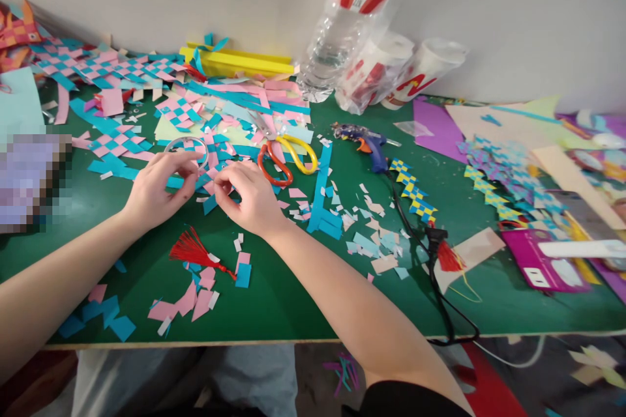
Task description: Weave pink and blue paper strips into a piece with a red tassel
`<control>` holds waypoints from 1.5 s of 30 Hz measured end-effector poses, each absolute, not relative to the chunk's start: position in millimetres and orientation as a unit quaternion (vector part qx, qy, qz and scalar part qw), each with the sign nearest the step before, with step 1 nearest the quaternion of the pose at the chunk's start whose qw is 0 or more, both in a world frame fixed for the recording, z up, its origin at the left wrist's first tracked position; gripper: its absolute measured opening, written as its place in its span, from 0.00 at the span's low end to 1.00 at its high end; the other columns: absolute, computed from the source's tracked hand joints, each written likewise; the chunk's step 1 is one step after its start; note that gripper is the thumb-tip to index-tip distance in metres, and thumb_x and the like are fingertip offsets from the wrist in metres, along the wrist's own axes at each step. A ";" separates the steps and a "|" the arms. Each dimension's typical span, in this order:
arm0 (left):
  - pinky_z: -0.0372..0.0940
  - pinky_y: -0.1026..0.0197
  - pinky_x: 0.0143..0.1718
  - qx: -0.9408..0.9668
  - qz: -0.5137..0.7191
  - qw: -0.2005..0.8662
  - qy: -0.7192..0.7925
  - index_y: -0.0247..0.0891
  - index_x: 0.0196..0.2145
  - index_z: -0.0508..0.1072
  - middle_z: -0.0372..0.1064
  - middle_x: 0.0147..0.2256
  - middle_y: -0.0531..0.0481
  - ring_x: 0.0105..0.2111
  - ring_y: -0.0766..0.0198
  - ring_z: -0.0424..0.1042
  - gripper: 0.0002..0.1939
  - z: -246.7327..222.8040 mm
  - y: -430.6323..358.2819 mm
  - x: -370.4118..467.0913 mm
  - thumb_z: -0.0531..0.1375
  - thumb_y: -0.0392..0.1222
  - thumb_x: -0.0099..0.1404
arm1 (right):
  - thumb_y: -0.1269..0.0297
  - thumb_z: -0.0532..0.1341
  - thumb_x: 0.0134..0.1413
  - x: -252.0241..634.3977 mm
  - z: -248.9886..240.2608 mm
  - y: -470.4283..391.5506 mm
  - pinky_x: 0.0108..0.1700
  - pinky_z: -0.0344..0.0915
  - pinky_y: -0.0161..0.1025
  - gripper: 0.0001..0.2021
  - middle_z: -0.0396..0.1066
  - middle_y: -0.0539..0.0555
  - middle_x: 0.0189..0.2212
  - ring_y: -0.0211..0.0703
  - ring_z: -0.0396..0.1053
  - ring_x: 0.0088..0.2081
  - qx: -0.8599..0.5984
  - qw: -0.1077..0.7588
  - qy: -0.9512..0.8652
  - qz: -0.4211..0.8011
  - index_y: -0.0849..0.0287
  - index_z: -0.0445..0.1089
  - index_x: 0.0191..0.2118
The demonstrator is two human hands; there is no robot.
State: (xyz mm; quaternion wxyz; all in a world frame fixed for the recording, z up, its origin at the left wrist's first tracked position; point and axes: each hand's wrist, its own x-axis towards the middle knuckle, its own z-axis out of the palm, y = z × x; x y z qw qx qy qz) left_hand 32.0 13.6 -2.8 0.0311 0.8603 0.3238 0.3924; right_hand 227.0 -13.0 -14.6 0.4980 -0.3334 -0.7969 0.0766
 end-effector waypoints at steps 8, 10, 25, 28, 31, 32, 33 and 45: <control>0.66 0.63 0.37 0.830 0.388 0.069 0.396 0.38 0.44 0.72 0.73 0.28 0.54 0.27 0.68 0.70 0.11 -2.5 11.6 29.3 0.52 0.36 0.68 | 0.73 0.56 0.60 228.8 -15.2 -12.4 0.38 0.65 0.41 0.06 0.65 0.47 0.25 0.38 0.64 0.29 -0.367 0.499 -0.783 0.058 0.54 0.61 0.34; 0.65 0.63 0.36 0.826 0.381 0.066 0.410 0.38 0.38 0.74 0.73 0.27 0.54 0.26 0.67 0.70 0.11 -3.3 12.4 28.8 0.52 0.38 0.68 | 0.72 0.55 0.59 231.5 -15.3 -10.6 0.37 0.63 0.41 0.06 0.64 0.47 0.25 0.38 0.62 0.27 -0.392 0.495 -0.774 0.052 0.54 0.61 0.33; 0.56 0.68 0.24 0.797 0.331 0.157 0.481 0.37 0.35 0.76 0.74 0.26 0.52 0.20 0.71 0.61 0.13 -3.3 13.0 25.9 0.52 0.40 0.65 | 0.61 0.60 0.57 279.3 -19.8 22.6 0.35 0.66 0.38 0.08 0.68 0.47 0.25 0.37 0.67 0.28 -0.555 0.534 -0.634 0.066 0.54 0.64 0.29; 0.55 0.69 0.23 0.795 0.332 0.166 0.479 0.37 0.35 0.76 0.73 0.25 0.53 0.19 0.71 0.60 0.13 -2.3 13.3 25.5 0.52 0.40 0.65 | 0.60 0.61 0.57 282.1 -20.7 24.3 0.37 0.67 0.38 0.08 0.69 0.47 0.26 0.38 0.68 0.29 -0.559 0.530 -0.634 0.066 0.54 0.65 0.29; 0.55 0.69 0.23 0.795 0.330 0.174 0.478 0.37 0.36 0.76 0.68 0.21 0.55 0.19 0.71 0.59 0.14 -1.4 13.4 25.0 0.51 0.40 0.65 | 0.59 0.62 0.56 283.3 -22.0 25.4 0.37 0.67 0.39 0.08 0.69 0.47 0.26 0.38 0.68 0.29 -0.567 0.524 -0.632 0.066 0.54 0.65 0.29; 0.55 0.69 0.23 0.795 0.327 0.176 0.480 0.37 0.36 0.76 0.67 0.20 0.55 0.19 0.71 0.59 0.14 -1.2 13.4 24.7 0.51 0.40 0.65 | 0.59 0.62 0.56 283.5 -22.2 25.7 0.37 0.67 0.39 0.08 0.70 0.47 0.26 0.39 0.68 0.29 -0.570 0.522 -0.631 0.067 0.54 0.65 0.29; 0.55 0.69 0.23 0.795 0.324 0.179 0.481 0.37 0.37 0.76 0.66 0.20 0.55 0.18 0.71 0.59 0.14 -1.2 13.5 24.5 0.51 0.40 0.65 | 0.58 0.62 0.56 283.7 -22.4 26.0 0.37 0.67 0.39 0.09 0.70 0.47 0.25 0.39 0.68 0.29 -0.573 0.519 -0.630 0.069 0.54 0.65 0.28; 0.54 0.68 0.23 0.830 0.307 0.118 0.450 0.38 0.37 0.76 0.64 0.18 0.56 0.18 0.70 0.59 0.13 -6.2 16.0 23.3 0.51 0.39 0.66 | 0.63 0.61 0.55 273.8 -30.6 26.1 0.35 0.66 0.40 0.06 0.68 0.48 0.24 0.41 0.68 0.29 -0.550 0.486 -0.677 0.056 0.54 0.64 0.28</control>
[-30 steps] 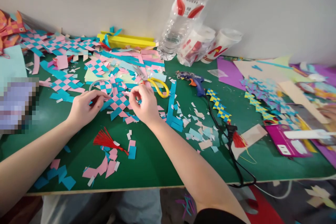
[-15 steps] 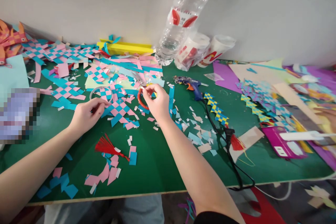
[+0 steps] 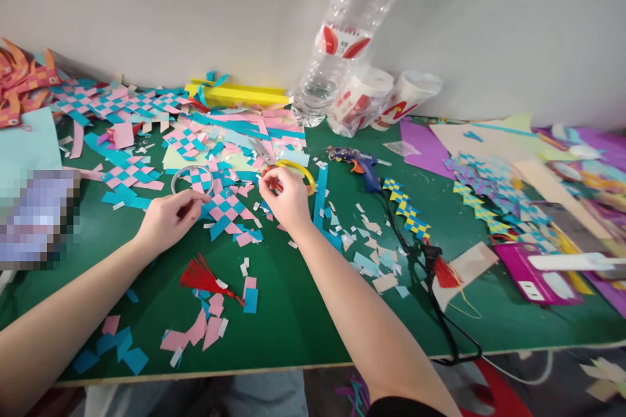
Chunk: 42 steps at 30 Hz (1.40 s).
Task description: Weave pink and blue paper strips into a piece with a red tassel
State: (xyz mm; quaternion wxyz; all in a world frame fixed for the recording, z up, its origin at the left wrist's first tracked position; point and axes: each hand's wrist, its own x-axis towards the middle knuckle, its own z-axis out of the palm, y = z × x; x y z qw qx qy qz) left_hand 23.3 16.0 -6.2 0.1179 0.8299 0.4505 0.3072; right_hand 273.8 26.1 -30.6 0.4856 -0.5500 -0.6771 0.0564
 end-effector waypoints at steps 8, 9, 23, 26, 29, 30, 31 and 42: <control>0.59 0.59 0.37 0.931 0.244 0.163 0.217 0.40 0.29 0.73 0.71 0.26 0.53 0.27 0.66 0.68 0.13 4.3 11.2 28.6 0.57 0.47 0.69 | 0.65 0.59 0.55 267.9 -31.7 24.5 0.37 0.66 0.42 0.07 0.66 0.46 0.22 0.39 0.66 0.27 -0.511 0.480 -0.713 0.022 0.54 0.62 0.28; 0.58 0.59 0.38 0.940 0.219 0.173 0.197 0.40 0.28 0.72 0.71 0.26 0.53 0.28 0.65 0.69 0.14 6.6 9.2 30.3 0.58 0.49 0.68 | 0.64 0.59 0.55 268.0 -31.6 24.7 0.37 0.66 0.42 0.07 0.66 0.46 0.22 0.39 0.66 0.27 -0.509 0.480 -0.714 0.023 0.54 0.62 0.28; 0.55 0.58 0.43 0.952 0.096 0.268 0.112 0.41 0.31 0.76 0.74 0.35 0.51 0.41 0.59 0.70 0.06 4.8 -14.8 48.1 0.68 0.44 0.58 | 0.66 0.59 0.54 268.0 -31.2 23.8 0.33 0.64 0.39 0.07 0.66 0.46 0.22 0.38 0.65 0.26 -0.506 0.473 -0.718 0.059 0.54 0.62 0.27; 0.58 0.57 0.44 0.942 0.111 0.288 0.131 0.42 0.29 0.76 0.74 0.34 0.51 0.41 0.59 0.70 0.04 1.9 -9.8 46.1 0.64 0.40 0.62 | 0.66 0.59 0.54 268.1 -30.7 24.1 0.32 0.63 0.38 0.06 0.66 0.46 0.22 0.38 0.65 0.26 -0.508 0.470 -0.719 0.061 0.54 0.62 0.27; 0.61 0.58 0.45 0.922 0.159 0.322 0.142 0.42 0.30 0.76 0.75 0.35 0.50 0.41 0.60 0.71 0.05 0.6 -3.9 44.1 0.61 0.39 0.64 | 0.66 0.59 0.54 268.2 -30.9 24.8 0.32 0.64 0.38 0.06 0.66 0.46 0.22 0.38 0.65 0.26 -0.509 0.465 -0.721 0.062 0.54 0.62 0.27; 0.62 0.58 0.45 0.915 0.175 0.334 0.146 0.41 0.31 0.76 0.76 0.35 0.49 0.41 0.60 0.71 0.06 0.8 -2.4 43.7 0.61 0.40 0.65 | 0.65 0.59 0.54 268.3 -31.0 24.9 0.32 0.64 0.38 0.06 0.66 0.46 0.22 0.38 0.65 0.26 -0.507 0.465 -0.723 0.062 0.54 0.62 0.27; 0.63 0.58 0.45 0.906 0.190 0.345 0.151 0.41 0.31 0.76 0.76 0.35 0.49 0.40 0.61 0.72 0.06 1.2 -1.2 43.5 0.60 0.40 0.65 | 0.65 0.59 0.54 268.3 -31.0 25.0 0.31 0.64 0.38 0.07 0.66 0.46 0.22 0.38 0.65 0.26 -0.504 0.465 -0.725 0.062 0.54 0.62 0.27; 0.71 0.58 0.45 0.775 0.347 0.360 0.387 0.38 0.34 0.76 0.77 0.36 0.49 0.36 0.62 0.76 0.10 4.1 0.9 39.4 0.64 0.48 0.62 | 0.62 0.56 0.60 263.8 -28.5 18.8 0.39 0.66 0.44 0.06 0.66 0.48 0.26 0.41 0.67 0.31 -0.488 0.509 -0.707 0.052 0.53 0.62 0.32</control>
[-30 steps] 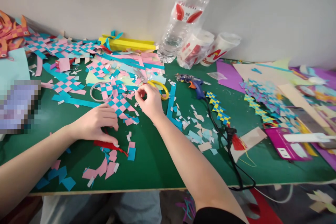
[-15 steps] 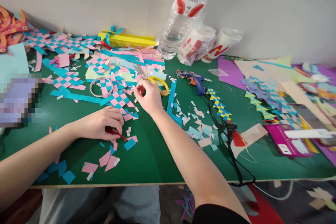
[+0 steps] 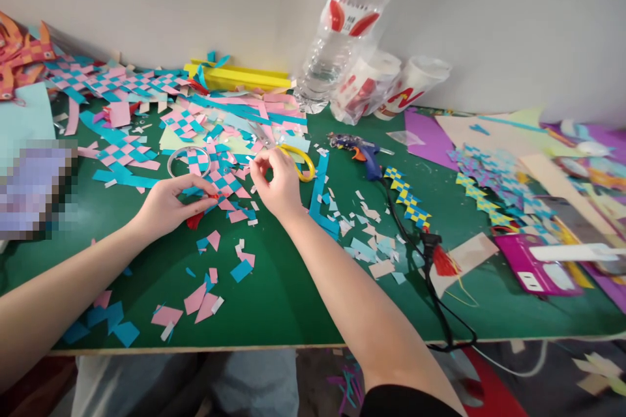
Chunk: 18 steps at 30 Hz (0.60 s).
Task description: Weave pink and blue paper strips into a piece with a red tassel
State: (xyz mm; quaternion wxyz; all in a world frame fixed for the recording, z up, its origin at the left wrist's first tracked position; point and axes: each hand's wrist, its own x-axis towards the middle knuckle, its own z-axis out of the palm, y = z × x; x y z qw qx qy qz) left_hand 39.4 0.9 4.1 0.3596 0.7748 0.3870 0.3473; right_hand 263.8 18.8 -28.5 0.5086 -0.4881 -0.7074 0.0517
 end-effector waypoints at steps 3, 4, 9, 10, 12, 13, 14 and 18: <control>0.71 0.59 0.46 0.761 0.366 0.344 0.410 0.38 0.35 0.76 0.77 0.37 0.49 0.38 0.62 0.76 0.09 2.3 2.1 38.5 0.64 0.47 0.62 | 0.63 0.56 0.60 258.9 -23.5 13.9 0.39 0.65 0.44 0.05 0.65 0.48 0.26 0.40 0.66 0.30 -0.469 0.509 -0.720 0.044 0.53 0.61 0.32; 0.71 0.60 0.46 0.758 0.368 0.347 0.412 0.38 0.36 0.76 0.77 0.38 0.49 0.39 0.62 0.76 0.10 1.5 2.4 38.5 0.64 0.47 0.63 | 0.64 0.56 0.60 256.7 -21.3 11.9 0.39 0.65 0.44 0.05 0.65 0.48 0.26 0.40 0.65 0.30 -0.461 0.512 -0.724 0.040 0.53 0.61 0.32; 0.72 0.60 0.46 0.739 0.350 0.384 0.429 0.38 0.41 0.75 0.78 0.38 0.47 0.39 0.61 0.78 0.14 -1.6 4.8 38.5 0.63 0.50 0.63 | 0.65 0.56 0.61 241.1 -10.5 -3.4 0.39 0.65 0.44 0.05 0.66 0.48 0.27 0.39 0.64 0.29 -0.432 0.529 -0.728 0.054 0.52 0.61 0.32; 0.72 0.59 0.45 0.734 0.346 0.393 0.432 0.38 0.42 0.75 0.78 0.38 0.47 0.38 0.61 0.78 0.15 -1.9 5.5 38.3 0.63 0.51 0.63 | 0.65 0.56 0.61 237.6 -8.9 -7.2 0.39 0.66 0.43 0.05 0.67 0.48 0.28 0.38 0.64 0.29 -0.427 0.535 -0.726 0.065 0.53 0.61 0.32; 0.72 0.59 0.44 0.727 0.344 0.404 0.435 0.37 0.42 0.74 0.78 0.37 0.45 0.38 0.60 0.78 0.17 -2.3 6.9 37.7 0.62 0.53 0.63 | 0.65 0.56 0.62 231.6 -7.1 -14.1 0.36 0.66 0.42 0.04 0.67 0.48 0.28 0.38 0.64 0.28 -0.423 0.534 -0.725 0.098 0.52 0.62 0.33; 0.72 0.59 0.44 0.725 0.346 0.406 0.436 0.36 0.41 0.74 0.78 0.37 0.45 0.37 0.60 0.78 0.18 -2.6 7.4 37.4 0.62 0.54 0.63 | 0.65 0.56 0.62 229.2 -6.8 -16.7 0.37 0.66 0.42 0.04 0.66 0.48 0.27 0.38 0.64 0.28 -0.415 0.526 -0.735 0.107 0.52 0.62 0.34; 0.72 0.59 0.43 0.724 0.349 0.405 0.437 0.36 0.40 0.74 0.78 0.37 0.45 0.37 0.60 0.78 0.18 -2.8 7.9 37.1 0.62 0.54 0.63 | 0.65 0.57 0.61 227.5 -7.0 -18.4 0.37 0.66 0.43 0.04 0.66 0.47 0.26 0.38 0.64 0.27 -0.410 0.520 -0.741 0.108 0.52 0.62 0.34; 0.71 0.61 0.41 0.724 0.360 0.401 0.431 0.36 0.38 0.74 0.77 0.36 0.47 0.34 0.63 0.77 0.15 -4.3 7.9 37.3 0.62 0.52 0.63 | 0.65 0.57 0.61 225.1 -9.2 -18.3 0.38 0.66 0.43 0.05 0.65 0.46 0.24 0.38 0.64 0.28 -0.404 0.504 -0.753 0.125 0.52 0.62 0.33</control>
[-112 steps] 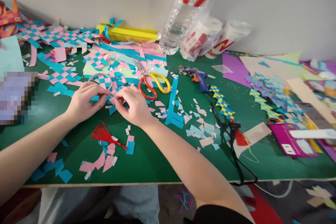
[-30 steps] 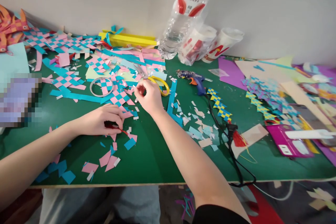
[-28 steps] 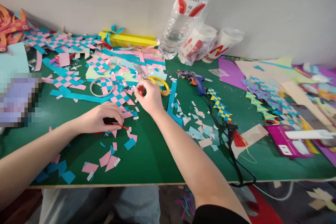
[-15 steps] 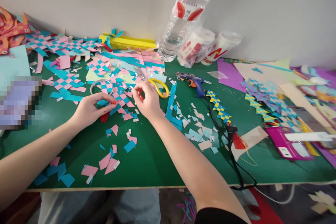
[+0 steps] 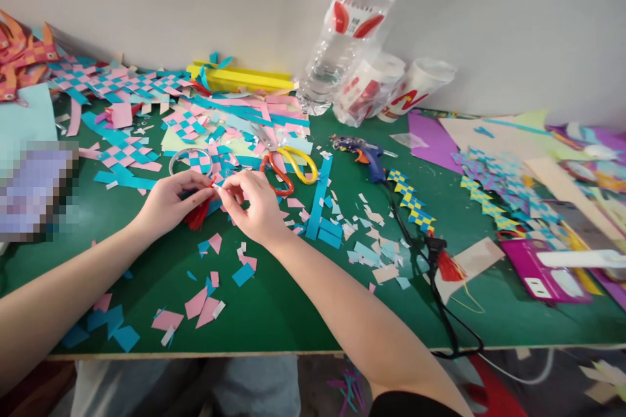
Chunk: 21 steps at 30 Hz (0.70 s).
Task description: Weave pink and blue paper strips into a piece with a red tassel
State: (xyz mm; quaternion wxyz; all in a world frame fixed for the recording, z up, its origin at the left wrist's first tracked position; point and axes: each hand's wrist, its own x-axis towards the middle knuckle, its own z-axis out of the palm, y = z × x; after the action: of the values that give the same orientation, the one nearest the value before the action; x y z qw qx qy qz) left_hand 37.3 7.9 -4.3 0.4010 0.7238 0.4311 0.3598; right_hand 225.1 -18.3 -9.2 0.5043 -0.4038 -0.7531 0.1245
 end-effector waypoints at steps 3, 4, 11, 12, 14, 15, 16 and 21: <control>0.70 0.61 0.41 0.734 0.358 0.393 0.423 0.37 0.36 0.74 0.76 0.36 0.48 0.35 0.63 0.75 0.13 -4.2 6.9 37.9 0.61 0.50 0.64 | 0.64 0.57 0.62 225.1 -10.0 -16.8 0.37 0.66 0.41 0.06 0.66 0.47 0.25 0.38 0.65 0.29 -0.396 0.497 -0.752 0.173 0.53 0.62 0.32; 0.70 0.61 0.42 0.738 0.355 0.389 0.423 0.37 0.36 0.75 0.76 0.35 0.48 0.36 0.63 0.75 0.13 -3.8 6.6 38.1 0.61 0.50 0.64 | 0.64 0.57 0.62 225.0 -10.0 -16.9 0.37 0.66 0.41 0.06 0.66 0.47 0.25 0.38 0.65 0.29 -0.395 0.491 -0.754 0.184 0.53 0.62 0.32; 0.69 0.60 0.42 0.743 0.351 0.376 0.428 0.37 0.35 0.76 0.77 0.35 0.47 0.35 0.62 0.74 0.14 -1.4 6.3 38.9 0.62 0.51 0.63 | 0.64 0.57 0.61 224.7 -12.3 -16.8 0.37 0.67 0.41 0.05 0.68 0.48 0.26 0.39 0.67 0.32 -0.410 0.490 -0.746 0.188 0.53 0.64 0.33; 0.69 0.60 0.41 0.744 0.351 0.376 0.426 0.37 0.35 0.76 0.76 0.35 0.48 0.35 0.63 0.74 0.14 -1.5 6.3 39.2 0.62 0.51 0.63 | 0.64 0.57 0.61 225.1 -13.0 -16.2 0.37 0.67 0.40 0.04 0.68 0.48 0.27 0.39 0.67 0.32 -0.411 0.491 -0.743 0.195 0.53 0.64 0.33; 0.69 0.61 0.41 0.748 0.352 0.373 0.422 0.37 0.35 0.76 0.76 0.35 0.48 0.35 0.63 0.74 0.13 -1.8 6.1 39.6 0.62 0.50 0.63 | 0.64 0.57 0.61 225.9 -14.0 -15.2 0.38 0.67 0.40 0.04 0.69 0.48 0.27 0.39 0.68 0.33 -0.414 0.491 -0.740 0.203 0.54 0.65 0.33; 0.69 0.61 0.41 0.749 0.351 0.371 0.421 0.37 0.35 0.76 0.76 0.35 0.48 0.35 0.63 0.74 0.13 -1.9 5.9 39.8 0.62 0.50 0.63 | 0.64 0.57 0.61 226.3 -14.4 -14.9 0.39 0.68 0.41 0.04 0.69 0.48 0.27 0.39 0.68 0.33 -0.415 0.489 -0.740 0.203 0.54 0.65 0.33; 0.68 0.61 0.41 0.750 0.350 0.371 0.421 0.37 0.36 0.76 0.76 0.36 0.48 0.35 0.63 0.74 0.13 -1.8 5.6 39.9 0.62 0.50 0.64 | 0.64 0.57 0.61 226.7 -14.7 -14.5 0.39 0.68 0.41 0.05 0.69 0.48 0.27 0.39 0.69 0.33 -0.417 0.487 -0.740 0.203 0.54 0.65 0.33; 0.67 0.62 0.42 0.753 0.332 0.372 0.429 0.36 0.37 0.76 0.76 0.36 0.48 0.36 0.63 0.73 0.15 0.7 4.4 40.6 0.60 0.51 0.65 | 0.64 0.57 0.61 226.9 -15.8 -13.8 0.39 0.67 0.40 0.04 0.70 0.49 0.28 0.39 0.68 0.33 -0.418 0.482 -0.742 0.203 0.55 0.65 0.33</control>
State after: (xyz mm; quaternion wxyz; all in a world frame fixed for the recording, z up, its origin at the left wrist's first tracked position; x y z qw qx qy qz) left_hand 40.6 4.4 0.7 0.3718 0.7534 0.4291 0.3316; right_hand 226.9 -13.8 -15.8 0.4823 -0.4181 -0.7424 0.2035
